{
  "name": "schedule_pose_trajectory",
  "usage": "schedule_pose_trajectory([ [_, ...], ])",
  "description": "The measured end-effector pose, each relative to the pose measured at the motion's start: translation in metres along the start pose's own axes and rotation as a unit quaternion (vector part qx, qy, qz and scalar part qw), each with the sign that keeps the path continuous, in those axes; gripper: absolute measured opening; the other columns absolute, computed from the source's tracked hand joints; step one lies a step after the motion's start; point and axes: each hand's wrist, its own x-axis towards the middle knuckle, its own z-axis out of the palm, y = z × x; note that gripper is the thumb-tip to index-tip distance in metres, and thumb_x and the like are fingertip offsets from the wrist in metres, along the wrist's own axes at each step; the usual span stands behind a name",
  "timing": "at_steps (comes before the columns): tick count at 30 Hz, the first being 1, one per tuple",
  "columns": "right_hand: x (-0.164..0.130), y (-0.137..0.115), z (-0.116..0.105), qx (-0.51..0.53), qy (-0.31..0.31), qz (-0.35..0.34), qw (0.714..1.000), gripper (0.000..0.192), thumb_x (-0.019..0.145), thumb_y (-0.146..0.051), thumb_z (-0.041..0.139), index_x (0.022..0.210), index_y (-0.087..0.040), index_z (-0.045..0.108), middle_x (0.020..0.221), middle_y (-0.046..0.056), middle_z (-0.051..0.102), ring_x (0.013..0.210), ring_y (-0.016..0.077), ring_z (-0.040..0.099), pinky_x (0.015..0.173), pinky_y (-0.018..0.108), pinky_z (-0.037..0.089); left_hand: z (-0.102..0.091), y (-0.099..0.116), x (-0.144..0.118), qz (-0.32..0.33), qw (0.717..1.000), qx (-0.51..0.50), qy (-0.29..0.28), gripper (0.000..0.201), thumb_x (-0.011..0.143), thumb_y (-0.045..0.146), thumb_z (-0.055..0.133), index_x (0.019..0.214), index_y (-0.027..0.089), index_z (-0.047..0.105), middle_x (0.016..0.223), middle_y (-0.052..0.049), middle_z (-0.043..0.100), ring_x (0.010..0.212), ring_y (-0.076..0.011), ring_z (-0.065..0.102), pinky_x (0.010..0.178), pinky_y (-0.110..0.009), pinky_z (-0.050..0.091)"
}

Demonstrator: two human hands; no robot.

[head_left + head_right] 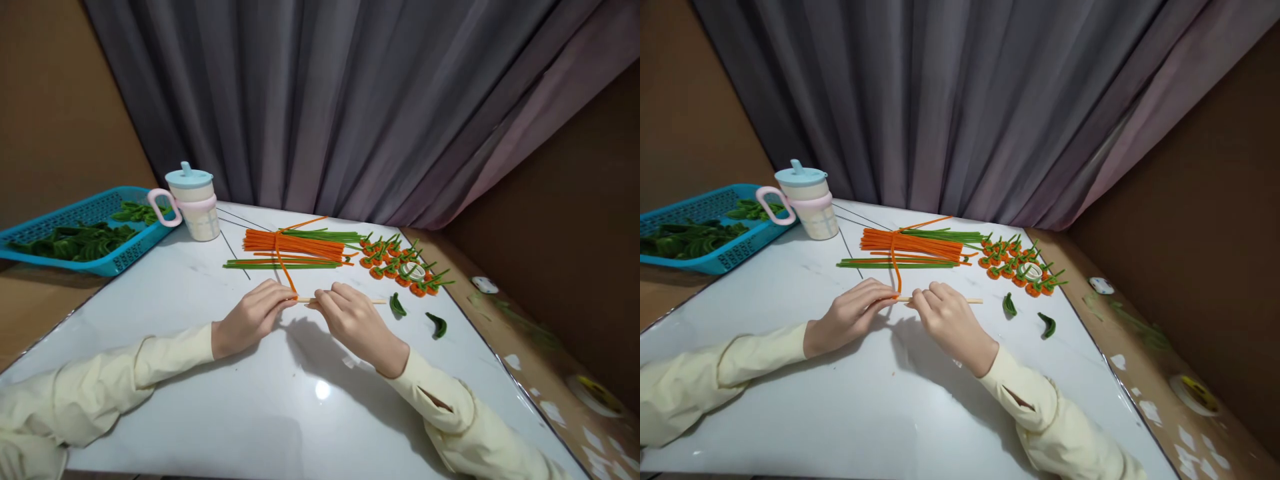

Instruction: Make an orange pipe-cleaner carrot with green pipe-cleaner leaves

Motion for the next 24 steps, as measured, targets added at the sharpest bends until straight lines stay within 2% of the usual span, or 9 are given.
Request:
schedule_pose_trajectory([
  [5,0.001,-0.002,-0.005,-0.002,0.014,-0.028,1.0,0.014,0.091,-0.01,0.048,0.08,-0.011,0.056,0.064,0.003,0.053,0.062,0.016,0.04,0.057,0.029,0.031,-0.006,0.007,0.008,-0.025,0.999,-0.038,-0.023,0.009,0.088,0.014,0.055,0.097,0.015,0.056,0.083,-0.007,0.064,0.078,-0.0169,0.056,0.071,-0.032,0.048],
  [9,0.004,0.0,-0.01,-0.014,0.019,-0.057,0.998,0.014,0.091,-0.006,0.046,0.086,-0.008,0.059,0.066,0.004,0.055,0.062,0.0162,0.04,0.057,0.03,0.033,-0.011,0.008,0.012,-0.027,0.998,-0.027,-0.05,0.007,0.09,0.013,0.05,0.092,0.015,0.056,0.076,-0.004,0.061,0.07,-0.014,0.054,0.066,-0.028,0.047],
  [15,0.014,-0.001,-0.022,-0.03,0.025,-0.094,0.995,0.016,0.09,-0.004,0.045,0.088,-0.003,0.061,0.066,0.006,0.056,0.063,0.0167,0.042,0.057,0.03,0.035,-0.013,0.01,0.016,-0.004,0.999,-0.014,-0.048,0.009,0.09,0.013,0.05,0.097,0.014,0.056,0.078,-0.005,0.062,0.07,-0.0141,0.056,0.065,-0.027,0.048],
  [20,0.024,0.003,-0.026,-0.038,0.014,-0.123,0.992,0.017,0.09,-0.006,0.046,0.083,-0.005,0.061,0.064,0.005,0.055,0.063,0.0167,0.045,0.056,0.03,0.036,-0.017,0.009,0.019,0.004,0.998,-0.01,-0.058,0.009,0.091,0.014,0.048,0.096,0.015,0.056,0.077,-0.005,0.062,0.067,-0.0139,0.056,0.062,-0.027,0.048],
  [24,0.026,0.008,-0.028,-0.057,0.045,-0.152,0.986,0.019,0.091,-0.005,0.043,0.091,-0.004,0.062,0.065,0.005,0.057,0.063,0.0167,0.047,0.055,0.03,0.038,-0.02,0.009,0.022,-0.002,0.999,-0.023,-0.046,0.011,0.092,0.015,0.047,0.098,0.015,0.055,0.079,-0.005,0.064,0.07,-0.0143,0.059,0.063,-0.026,0.049],
])
